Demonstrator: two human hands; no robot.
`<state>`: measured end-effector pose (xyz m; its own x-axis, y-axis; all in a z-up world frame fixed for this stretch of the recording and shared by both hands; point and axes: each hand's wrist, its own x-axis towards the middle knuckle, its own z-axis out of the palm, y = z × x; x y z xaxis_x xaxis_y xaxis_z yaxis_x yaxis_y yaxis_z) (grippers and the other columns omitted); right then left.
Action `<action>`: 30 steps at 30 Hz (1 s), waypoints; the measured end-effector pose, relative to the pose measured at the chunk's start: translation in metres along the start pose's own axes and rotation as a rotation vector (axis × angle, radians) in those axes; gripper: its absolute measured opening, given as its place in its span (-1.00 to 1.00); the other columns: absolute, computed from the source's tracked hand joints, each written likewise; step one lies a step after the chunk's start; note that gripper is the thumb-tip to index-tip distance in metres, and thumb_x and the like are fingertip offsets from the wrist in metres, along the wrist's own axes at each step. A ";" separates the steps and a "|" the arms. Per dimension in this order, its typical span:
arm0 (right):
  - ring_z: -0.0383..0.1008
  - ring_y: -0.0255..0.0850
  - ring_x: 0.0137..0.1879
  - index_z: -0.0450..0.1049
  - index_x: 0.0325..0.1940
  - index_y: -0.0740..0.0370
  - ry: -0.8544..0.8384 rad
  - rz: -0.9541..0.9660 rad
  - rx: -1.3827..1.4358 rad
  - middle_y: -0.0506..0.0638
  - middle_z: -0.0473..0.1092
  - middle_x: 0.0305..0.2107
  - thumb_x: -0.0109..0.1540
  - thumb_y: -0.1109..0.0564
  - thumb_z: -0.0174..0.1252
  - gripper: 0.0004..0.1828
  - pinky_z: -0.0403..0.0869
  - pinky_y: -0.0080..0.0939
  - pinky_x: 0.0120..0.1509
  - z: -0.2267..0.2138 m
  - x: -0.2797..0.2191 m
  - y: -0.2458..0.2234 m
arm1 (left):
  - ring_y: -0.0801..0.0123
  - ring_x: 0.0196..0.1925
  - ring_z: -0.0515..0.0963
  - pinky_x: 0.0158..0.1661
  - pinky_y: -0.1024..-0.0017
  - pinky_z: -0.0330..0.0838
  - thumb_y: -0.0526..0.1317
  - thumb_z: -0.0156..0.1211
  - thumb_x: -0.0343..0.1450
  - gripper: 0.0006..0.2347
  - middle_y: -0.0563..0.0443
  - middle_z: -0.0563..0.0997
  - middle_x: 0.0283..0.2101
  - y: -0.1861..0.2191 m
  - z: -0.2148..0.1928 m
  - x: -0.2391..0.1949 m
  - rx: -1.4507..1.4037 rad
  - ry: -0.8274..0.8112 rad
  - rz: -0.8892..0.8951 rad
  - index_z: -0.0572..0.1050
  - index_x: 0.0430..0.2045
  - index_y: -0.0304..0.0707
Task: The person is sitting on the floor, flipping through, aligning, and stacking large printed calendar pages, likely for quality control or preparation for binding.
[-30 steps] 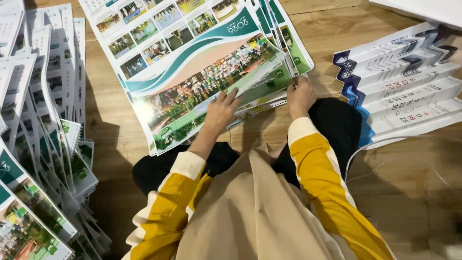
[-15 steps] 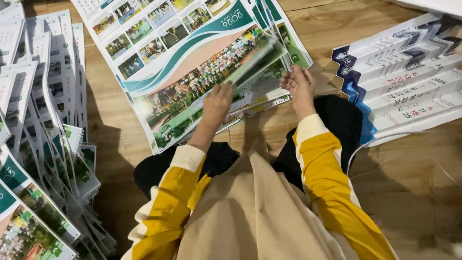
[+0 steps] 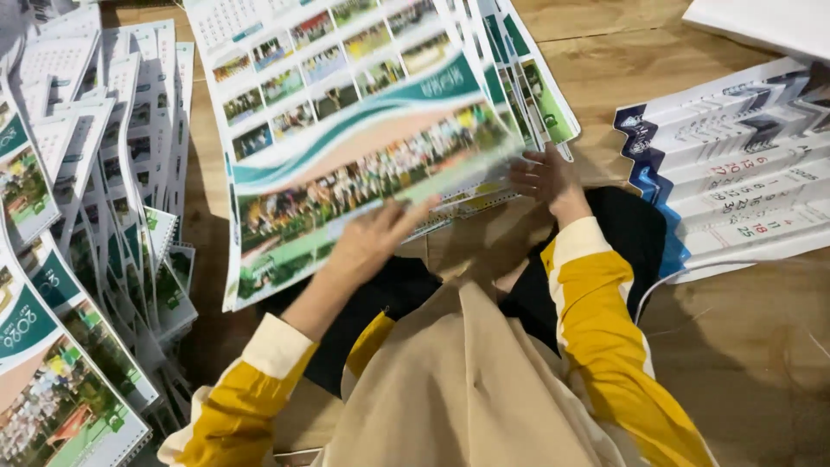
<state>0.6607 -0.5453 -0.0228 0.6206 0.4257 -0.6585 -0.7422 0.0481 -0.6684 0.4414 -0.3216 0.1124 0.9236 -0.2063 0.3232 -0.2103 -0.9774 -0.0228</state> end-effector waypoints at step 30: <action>-0.06 0.20 0.30 0.07 0.20 0.52 0.198 -0.291 -0.767 0.41 0.01 0.14 0.20 0.13 0.08 -0.39 0.03 0.23 0.28 0.058 -0.041 -0.003 | 0.12 -0.67 0.51 -0.66 0.31 0.42 -0.28 0.13 0.31 -0.82 -0.25 0.47 -0.60 -0.143 0.095 -0.173 -1.115 0.109 -1.415 0.36 -0.35 -0.46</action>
<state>0.6231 -0.5106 0.0265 0.8465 0.3211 -0.4247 -0.2135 -0.5260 -0.8232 0.3420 -0.1506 -0.0298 0.5625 0.7160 -0.4135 0.4980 0.1058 0.8607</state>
